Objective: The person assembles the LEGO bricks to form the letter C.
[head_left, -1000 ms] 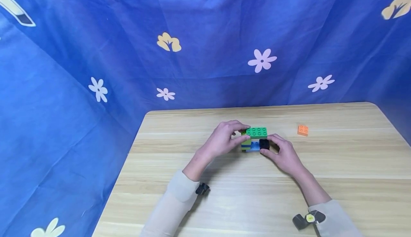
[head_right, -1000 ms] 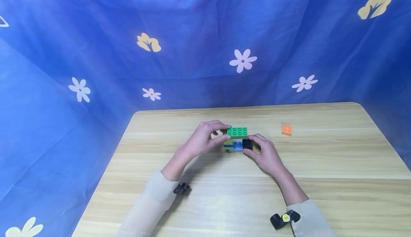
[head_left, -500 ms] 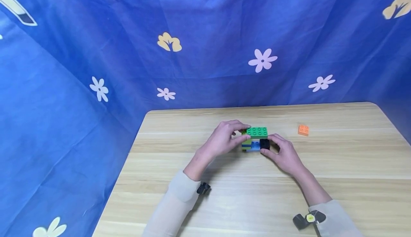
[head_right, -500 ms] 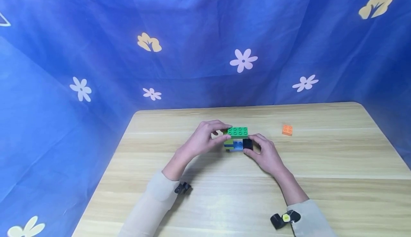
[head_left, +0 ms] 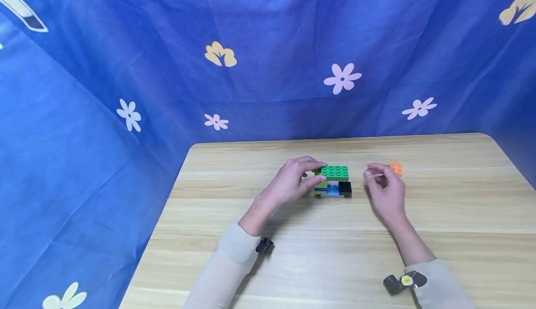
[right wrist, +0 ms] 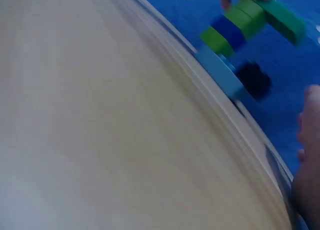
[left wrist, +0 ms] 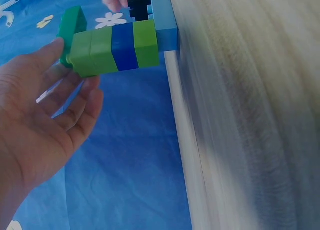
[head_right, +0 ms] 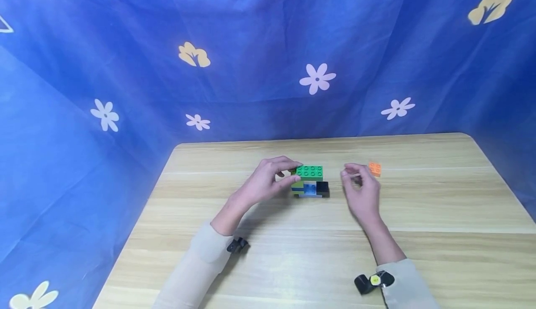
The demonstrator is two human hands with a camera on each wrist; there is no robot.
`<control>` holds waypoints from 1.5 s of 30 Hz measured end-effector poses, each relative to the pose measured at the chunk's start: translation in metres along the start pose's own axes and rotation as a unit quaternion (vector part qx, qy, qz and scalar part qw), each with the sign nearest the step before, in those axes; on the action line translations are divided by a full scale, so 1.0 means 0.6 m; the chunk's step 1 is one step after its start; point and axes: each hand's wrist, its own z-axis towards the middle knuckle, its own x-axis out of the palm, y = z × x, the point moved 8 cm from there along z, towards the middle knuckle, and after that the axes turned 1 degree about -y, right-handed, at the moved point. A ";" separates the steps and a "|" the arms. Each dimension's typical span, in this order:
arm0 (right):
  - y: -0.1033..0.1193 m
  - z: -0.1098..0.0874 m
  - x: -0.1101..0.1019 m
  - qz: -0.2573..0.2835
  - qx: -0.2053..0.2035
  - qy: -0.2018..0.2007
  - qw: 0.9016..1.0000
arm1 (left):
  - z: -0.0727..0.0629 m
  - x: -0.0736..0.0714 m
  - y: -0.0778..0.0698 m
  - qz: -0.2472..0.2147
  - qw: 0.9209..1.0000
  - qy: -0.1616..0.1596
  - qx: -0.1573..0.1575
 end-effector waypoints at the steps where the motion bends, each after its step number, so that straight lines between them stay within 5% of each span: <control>1: -0.002 0.005 -0.015 -0.005 -0.003 -0.030 1.000 | 0.000 0.000 0.001 -0.001 1.000 0.000 0.000; 4: -0.014 0.019 -0.058 -0.034 -0.003 -0.095 0.995 | -0.001 0.002 0.002 -0.003 1.000 0.001 0.000; 7: -0.034 0.029 -0.091 -0.077 0.021 -0.114 0.990 | -0.001 0.003 0.003 -0.006 1.000 0.002 0.000; 12: -0.056 0.036 -0.100 -0.134 0.066 -0.048 0.988 | 0.000 0.004 0.004 -0.009 1.000 0.003 0.001; 16: -0.054 0.037 -0.084 -0.182 0.039 0.018 0.982 | -0.001 0.003 0.005 -0.010 1.000 0.002 0.001; 21: -0.049 0.034 -0.077 -0.210 0.010 0.035 0.977 | -0.001 0.004 0.006 -0.017 1.000 0.004 -0.004; 34: -0.036 0.031 -0.060 -0.130 0.005 0.066 0.989 | -0.001 0.006 0.014 -0.039 0.999 0.001 -0.009; 45: 0.034 0.018 -0.005 -0.027 -0.026 0.148 0.988 | 0.000 0.007 0.013 -0.037 0.999 0.002 -0.007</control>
